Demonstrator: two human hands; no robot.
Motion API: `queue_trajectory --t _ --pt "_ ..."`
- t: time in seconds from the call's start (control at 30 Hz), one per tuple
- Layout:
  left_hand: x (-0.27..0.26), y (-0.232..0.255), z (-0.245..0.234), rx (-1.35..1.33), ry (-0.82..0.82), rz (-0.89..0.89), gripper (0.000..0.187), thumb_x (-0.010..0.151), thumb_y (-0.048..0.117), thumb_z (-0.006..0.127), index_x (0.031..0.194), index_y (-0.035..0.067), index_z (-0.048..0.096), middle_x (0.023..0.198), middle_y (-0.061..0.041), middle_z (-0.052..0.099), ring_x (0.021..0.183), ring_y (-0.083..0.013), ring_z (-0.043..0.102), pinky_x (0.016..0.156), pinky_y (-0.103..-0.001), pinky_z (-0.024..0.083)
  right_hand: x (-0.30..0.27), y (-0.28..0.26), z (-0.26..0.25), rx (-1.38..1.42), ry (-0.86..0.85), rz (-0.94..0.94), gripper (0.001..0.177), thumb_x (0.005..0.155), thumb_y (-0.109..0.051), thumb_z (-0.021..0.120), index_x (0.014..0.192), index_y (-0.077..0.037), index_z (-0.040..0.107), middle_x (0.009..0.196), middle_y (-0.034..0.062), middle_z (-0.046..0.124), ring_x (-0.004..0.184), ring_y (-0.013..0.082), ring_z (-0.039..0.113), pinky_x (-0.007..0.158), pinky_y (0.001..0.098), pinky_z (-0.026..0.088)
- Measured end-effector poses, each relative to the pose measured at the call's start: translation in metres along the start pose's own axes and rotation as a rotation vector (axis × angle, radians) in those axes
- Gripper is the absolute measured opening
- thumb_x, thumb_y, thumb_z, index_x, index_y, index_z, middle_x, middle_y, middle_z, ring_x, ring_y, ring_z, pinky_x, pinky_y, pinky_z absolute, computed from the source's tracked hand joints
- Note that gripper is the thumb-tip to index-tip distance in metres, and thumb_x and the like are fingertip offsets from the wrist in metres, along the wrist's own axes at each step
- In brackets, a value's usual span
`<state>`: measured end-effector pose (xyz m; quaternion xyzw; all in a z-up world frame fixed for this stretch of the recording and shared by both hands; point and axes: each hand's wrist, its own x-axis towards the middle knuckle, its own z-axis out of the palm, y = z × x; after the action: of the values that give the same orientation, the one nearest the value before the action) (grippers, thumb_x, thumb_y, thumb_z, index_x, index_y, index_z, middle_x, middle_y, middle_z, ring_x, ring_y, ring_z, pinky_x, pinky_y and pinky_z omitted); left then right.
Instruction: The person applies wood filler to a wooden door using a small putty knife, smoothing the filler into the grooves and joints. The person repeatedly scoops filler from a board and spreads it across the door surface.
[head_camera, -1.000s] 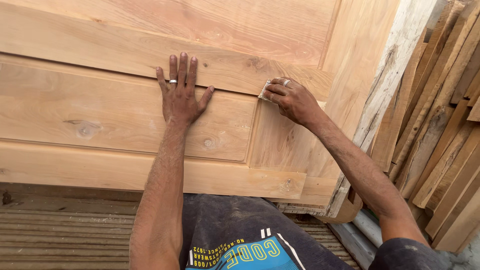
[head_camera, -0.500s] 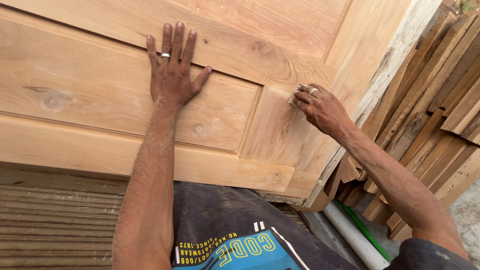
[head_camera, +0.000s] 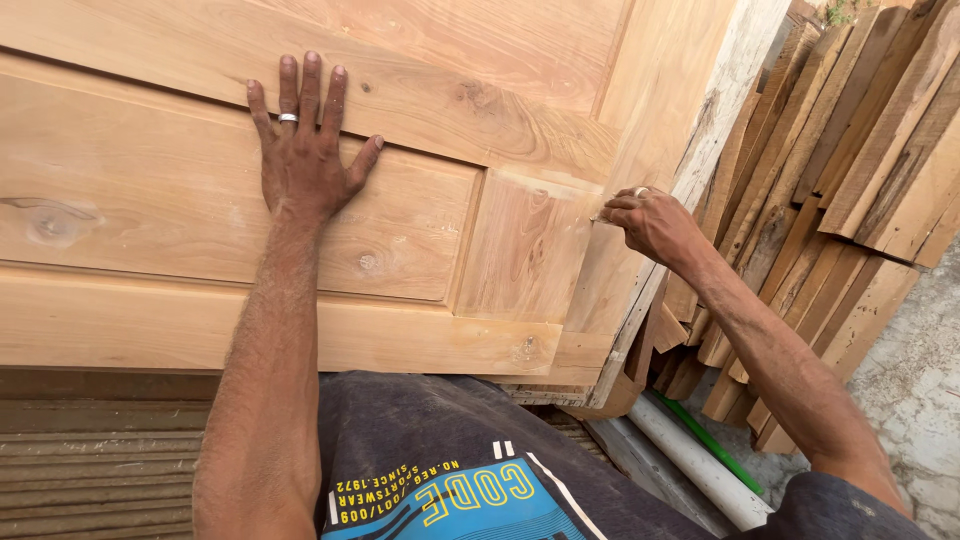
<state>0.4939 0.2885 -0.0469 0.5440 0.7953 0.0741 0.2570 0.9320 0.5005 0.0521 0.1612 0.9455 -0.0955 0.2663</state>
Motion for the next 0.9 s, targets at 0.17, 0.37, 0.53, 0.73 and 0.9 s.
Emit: queue_trajectory --t 0.17,0.37,0.53,0.73,0.9 --pt "0.003 -0.005 0.005 0.094 0.127 0.024 0.092 0.102 0.074 0.040 0.168 0.023 0.002 0.175 -0.006 -0.004 0.160 -0.0234 -0.008 0.129 -0.061 -0.003 0.022 -0.039 -0.040 0.774 0.302 0.627 0.029 0.093 -0.001 0.069 0.118 -0.013 0.078 0.114 0.0117 0.079 0.087 0.0228 0.073 0.071 0.0338 0.059" --pt "0.006 -0.007 0.022 0.145 0.138 0.039 0.089 0.105 0.073 0.038 0.169 0.021 0.004 0.176 -0.007 -0.003 0.160 -0.0234 -0.008 0.129 -0.060 -0.002 0.086 -0.111 -0.029 0.574 0.553 0.321 0.029 0.086 0.004 0.068 0.112 -0.005 0.078 0.110 0.0145 0.075 0.091 0.0273 0.073 0.075 0.0361 0.061" --pt "0.004 -0.011 0.026 0.145 0.132 0.041 0.088 0.108 0.073 0.038 0.170 0.022 0.002 0.176 -0.006 -0.005 0.161 -0.0237 -0.010 0.130 -0.060 -0.003 0.120 -0.150 -0.012 0.227 0.577 0.361 0.031 0.081 0.003 0.070 0.111 0.002 0.075 0.111 0.0149 0.073 0.103 0.0322 0.067 0.088 0.0424 0.057" --pt "0.009 -0.004 0.011 0.155 0.154 0.054 0.090 0.106 0.074 0.039 0.169 0.022 0.002 0.175 -0.007 -0.005 0.159 -0.0239 -0.011 0.129 -0.061 -0.005 0.121 -0.141 -0.018 0.262 0.487 0.333 0.026 0.086 0.003 0.069 0.111 -0.002 0.074 0.113 0.0113 0.072 0.107 0.0296 0.065 0.092 0.0418 0.056" --pt "-0.010 -0.007 0.018 0.120 0.086 0.045 0.088 0.108 0.072 0.037 0.171 0.021 0.003 0.176 -0.007 -0.006 0.161 -0.0246 -0.011 0.130 -0.061 -0.005 0.107 -0.145 -0.006 0.236 0.474 0.292 0.032 0.085 0.004 0.070 0.117 0.004 0.073 0.114 0.0148 0.072 0.104 0.0322 0.065 0.089 0.0416 0.057"
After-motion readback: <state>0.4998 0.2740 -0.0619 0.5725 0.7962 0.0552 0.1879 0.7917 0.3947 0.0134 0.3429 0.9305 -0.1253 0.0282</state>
